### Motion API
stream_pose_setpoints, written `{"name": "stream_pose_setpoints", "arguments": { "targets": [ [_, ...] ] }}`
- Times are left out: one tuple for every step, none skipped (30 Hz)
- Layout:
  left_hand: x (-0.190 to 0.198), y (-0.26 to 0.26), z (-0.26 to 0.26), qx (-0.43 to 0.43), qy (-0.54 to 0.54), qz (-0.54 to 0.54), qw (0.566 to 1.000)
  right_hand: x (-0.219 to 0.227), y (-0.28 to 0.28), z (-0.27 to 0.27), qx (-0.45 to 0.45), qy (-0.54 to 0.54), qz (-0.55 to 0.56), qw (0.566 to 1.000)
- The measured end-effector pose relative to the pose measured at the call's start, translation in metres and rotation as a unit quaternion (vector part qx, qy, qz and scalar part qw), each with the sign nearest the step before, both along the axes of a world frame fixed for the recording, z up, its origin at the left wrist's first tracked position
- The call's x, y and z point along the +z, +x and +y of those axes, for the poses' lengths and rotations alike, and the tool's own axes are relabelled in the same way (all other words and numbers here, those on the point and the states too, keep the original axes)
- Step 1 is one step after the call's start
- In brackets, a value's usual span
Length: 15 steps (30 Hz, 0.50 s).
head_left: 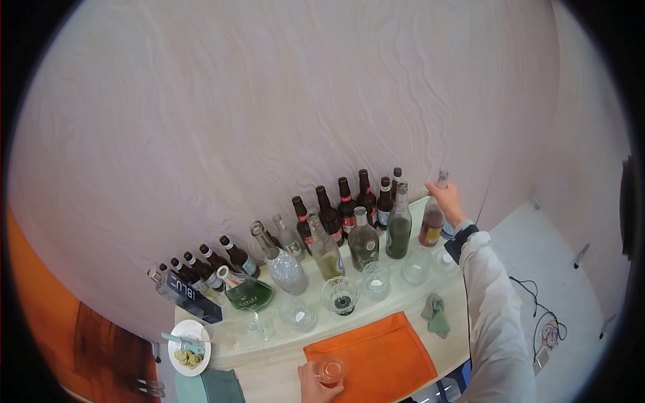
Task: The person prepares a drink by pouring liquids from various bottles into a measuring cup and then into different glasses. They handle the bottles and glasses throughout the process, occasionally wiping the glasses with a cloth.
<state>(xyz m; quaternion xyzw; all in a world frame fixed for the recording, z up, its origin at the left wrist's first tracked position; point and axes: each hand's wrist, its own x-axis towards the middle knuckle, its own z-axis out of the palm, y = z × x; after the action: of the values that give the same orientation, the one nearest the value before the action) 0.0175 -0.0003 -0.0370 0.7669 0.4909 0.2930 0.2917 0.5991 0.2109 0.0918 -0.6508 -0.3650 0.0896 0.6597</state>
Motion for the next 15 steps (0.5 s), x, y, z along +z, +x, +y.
{"name": "stream_pose_setpoints", "arguments": {
  "targets": [
    [-0.001,0.001,0.000,0.007,-0.003,-0.016,1.000,-0.002,-0.002,0.002,-0.001,0.001,0.000,1.000],
    [-0.004,0.001,0.000,0.015,-0.006,-0.033,0.999,-0.002,-0.004,0.002,-0.039,0.007,-0.015,0.999],
    [-0.012,-0.003,-0.002,0.014,-0.003,-0.033,0.999,-0.002,-0.007,0.002,-0.077,0.013,-0.030,0.996],
    [-0.024,-0.009,-0.004,0.009,-0.050,-0.048,0.998,0.000,-0.012,-0.001,-0.078,0.017,-0.032,0.996],
    [-0.029,-0.009,-0.003,0.004,-0.094,-0.064,0.993,0.006,-0.019,-0.005,-0.100,0.032,-0.045,0.993],
    [-0.032,-0.010,-0.003,0.005,-0.089,-0.068,0.994,0.013,-0.024,-0.008,-0.122,0.046,-0.056,0.990],
    [-0.032,-0.011,-0.004,0.007,-0.099,-0.077,0.992,0.023,-0.021,-0.007,-0.120,0.051,-0.059,0.990],
    [-0.030,-0.010,-0.005,0.008,-0.112,-0.086,0.990,0.035,-0.014,-0.009,-0.113,0.075,-0.066,0.988],
    [-0.028,-0.010,-0.005,0.007,-0.114,-0.086,0.990,0.042,-0.008,-0.014,-0.109,0.095,-0.072,0.987],
    [-0.021,-0.005,-0.003,0.015,-0.046,-0.061,0.997,0.059,-0.009,-0.023,-0.111,0.090,-0.075,0.987],
    [-0.015,-0.001,-0.002,0.025,0.021,-0.037,0.999,0.082,-0.016,-0.033,-0.073,0.099,-0.103,0.987],
    [-0.012,-0.001,-0.005,0.026,0.013,-0.039,0.999,0.100,-0.026,-0.046,-0.034,0.107,-0.129,0.985],
    [-0.010,-0.001,-0.005,0.023,0.024,-0.027,0.999,0.113,-0.036,-0.058,-0.030,0.101,-0.133,0.986],
    [-0.007,0.000,-0.003,0.022,0.035,-0.014,0.999,0.125,-0.047,-0.069,-0.019,0.102,-0.159,0.982],
    [0.001,0.003,0.001,-0.001,0.062,-0.020,0.998,0.134,-0.060,-0.082,-0.005,0.102,-0.184,0.978]
  ]
}}
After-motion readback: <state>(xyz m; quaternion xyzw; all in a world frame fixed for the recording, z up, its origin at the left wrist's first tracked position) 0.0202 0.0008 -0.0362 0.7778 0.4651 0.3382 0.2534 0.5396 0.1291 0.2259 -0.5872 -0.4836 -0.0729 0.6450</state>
